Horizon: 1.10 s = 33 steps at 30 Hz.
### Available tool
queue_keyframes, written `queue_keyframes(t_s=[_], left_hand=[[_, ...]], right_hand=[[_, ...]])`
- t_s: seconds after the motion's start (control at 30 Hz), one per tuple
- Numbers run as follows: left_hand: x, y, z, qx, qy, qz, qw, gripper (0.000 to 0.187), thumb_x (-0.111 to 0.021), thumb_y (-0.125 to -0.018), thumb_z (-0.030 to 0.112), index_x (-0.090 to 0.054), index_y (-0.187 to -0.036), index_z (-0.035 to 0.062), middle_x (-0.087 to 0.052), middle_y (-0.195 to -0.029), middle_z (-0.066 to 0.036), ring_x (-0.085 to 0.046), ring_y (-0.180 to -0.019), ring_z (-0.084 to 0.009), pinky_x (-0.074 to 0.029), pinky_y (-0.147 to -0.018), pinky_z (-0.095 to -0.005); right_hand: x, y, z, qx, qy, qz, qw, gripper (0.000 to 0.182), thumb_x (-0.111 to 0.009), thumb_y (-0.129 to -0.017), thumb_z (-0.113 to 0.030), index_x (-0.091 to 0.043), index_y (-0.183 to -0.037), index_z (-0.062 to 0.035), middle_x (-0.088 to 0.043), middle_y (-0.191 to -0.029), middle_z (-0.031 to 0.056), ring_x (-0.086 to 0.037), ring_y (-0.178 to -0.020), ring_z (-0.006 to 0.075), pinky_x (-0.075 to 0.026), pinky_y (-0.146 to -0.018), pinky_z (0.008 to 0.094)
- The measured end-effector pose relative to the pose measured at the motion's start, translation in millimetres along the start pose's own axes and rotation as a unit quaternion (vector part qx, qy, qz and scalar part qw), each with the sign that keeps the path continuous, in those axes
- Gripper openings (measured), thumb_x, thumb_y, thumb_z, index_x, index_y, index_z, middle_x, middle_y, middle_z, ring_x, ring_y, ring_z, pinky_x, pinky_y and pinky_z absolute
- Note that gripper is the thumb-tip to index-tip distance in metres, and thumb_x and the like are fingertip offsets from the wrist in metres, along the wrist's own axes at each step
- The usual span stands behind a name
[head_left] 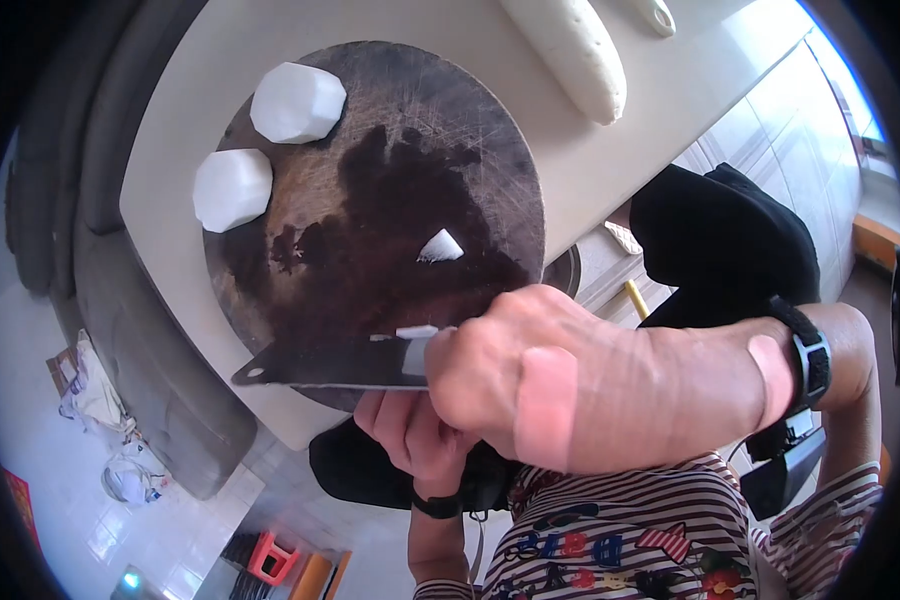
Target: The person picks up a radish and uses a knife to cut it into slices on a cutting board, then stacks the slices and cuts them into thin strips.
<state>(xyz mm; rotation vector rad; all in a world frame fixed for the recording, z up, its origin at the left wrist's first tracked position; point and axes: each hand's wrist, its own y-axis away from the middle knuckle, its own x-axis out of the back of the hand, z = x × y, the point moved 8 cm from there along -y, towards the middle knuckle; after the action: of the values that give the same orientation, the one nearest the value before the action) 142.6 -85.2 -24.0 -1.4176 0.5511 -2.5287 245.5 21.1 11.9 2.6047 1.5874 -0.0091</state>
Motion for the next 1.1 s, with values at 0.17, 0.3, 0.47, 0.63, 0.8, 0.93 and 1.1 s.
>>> queue_keyframes(t_s=[0.17,0.3,0.47,0.63,0.8,0.93,1.1], left_hand=[[-0.6,-9.2,9.3,-0.031,0.009,0.082,0.996,0.014,-0.069,-0.084,0.016,-0.065,-0.094,0.0062,-0.056,-0.11,-0.007,-0.053,-0.099,-0.0305,-0.047,-0.085,-0.0409],[1.8,-14.3,16.6,-0.067,-0.047,0.103,0.991,0.016,-0.07,-0.082,0.014,-0.065,-0.095,0.0057,-0.057,-0.106,-0.009,-0.053,-0.098,-0.029,-0.049,-0.079,-0.0394],[-2.7,10.1,5.6,-0.059,-0.1,0.082,0.99,0.028,-0.066,-0.086,0.024,-0.065,-0.107,0.0054,-0.058,-0.115,-0.012,-0.053,-0.109,-0.0297,-0.049,-0.085,-0.0411],[-22.2,40.0,-17.0,-0.016,-0.182,-0.005,0.983,0.039,-0.063,-0.088,0.035,-0.064,-0.114,0.0054,-0.061,-0.118,-0.013,-0.057,-0.11,-0.0295,-0.05,-0.085,-0.0414],[-29.8,49.8,-18.8,-0.066,-0.282,-0.034,0.957,0.044,-0.062,-0.088,0.041,-0.065,-0.114,0.0054,-0.064,-0.115,-0.013,-0.062,-0.103,-0.0287,-0.052,-0.08,-0.0409],[-32.8,49.9,-15.0,-0.118,-0.384,-0.034,0.915,0.048,-0.061,-0.088,0.045,-0.066,-0.114,0.0054,-0.067,-0.112,-0.013,-0.066,-0.098,-0.0281,-0.054,-0.076,-0.0405],[-29.7,46.0,-13.9,-0.106,-0.354,-0.03,0.929,0.048,-0.059,-0.09,0.047,-0.065,-0.114,0.0053,-0.065,-0.115,-0.014,-0.064,-0.101,-0.0298,-0.052,-0.079,-0.0428]], right_hand=[[3.9,-4.4,-3.0,-0.095,0.262,-0.002,0.96,0.011,-0.061,-0.073,-0.007,-0.06,-0.072,0.004,-0.061,-0.066,0.0178,-0.065,-0.063,0.0354,-0.053,-0.056,0.0384],[10.8,12.1,-8.3,-0.08,0.323,0.011,0.943,0.014,-0.062,-0.073,-0.005,-0.056,-0.078,0.0061,-0.06,-0.065,0.0191,-0.065,-0.063,0.036,-0.052,-0.055,0.0399],[-0.9,33.1,-33.5,0.002,0.372,0.033,0.928,0.019,-0.062,-0.071,0.0,-0.052,-0.088,0.0039,-0.058,-0.067,0.013,-0.065,-0.058,0.0306,-0.052,-0.049,0.036],[-0.7,39.8,-37.0,0.048,0.335,0.068,0.939,0.019,-0.062,-0.073,-0.002,-0.054,-0.088,0.0075,-0.058,-0.069,0.012,-0.064,-0.054,0.0268,-0.052,-0.046,0.0333],[-6.1,42.2,-43.3,0.086,0.358,0.048,0.928,0.037,-0.063,-0.072,-0.001,-0.055,-0.101,0.0205,-0.055,-0.065,0.0121,-0.063,-0.052,0.0231,-0.051,-0.042,0.0319],[-10.8,41.8,-39.4,0.088,0.378,0.049,0.92,0.039,-0.063,-0.071,-0.001,-0.054,-0.101,0.0222,-0.054,-0.065,0.0127,-0.063,-0.051,0.0224,-0.05,-0.04,0.0313],[-12.7,39.2,-36.0,0.07,0.434,0.044,0.897,0.038,-0.063,-0.072,0.0,-0.054,-0.1,0.0219,-0.055,-0.065,0.0124,-0.063,-0.051,0.0223,-0.05,-0.04,0.0308]])
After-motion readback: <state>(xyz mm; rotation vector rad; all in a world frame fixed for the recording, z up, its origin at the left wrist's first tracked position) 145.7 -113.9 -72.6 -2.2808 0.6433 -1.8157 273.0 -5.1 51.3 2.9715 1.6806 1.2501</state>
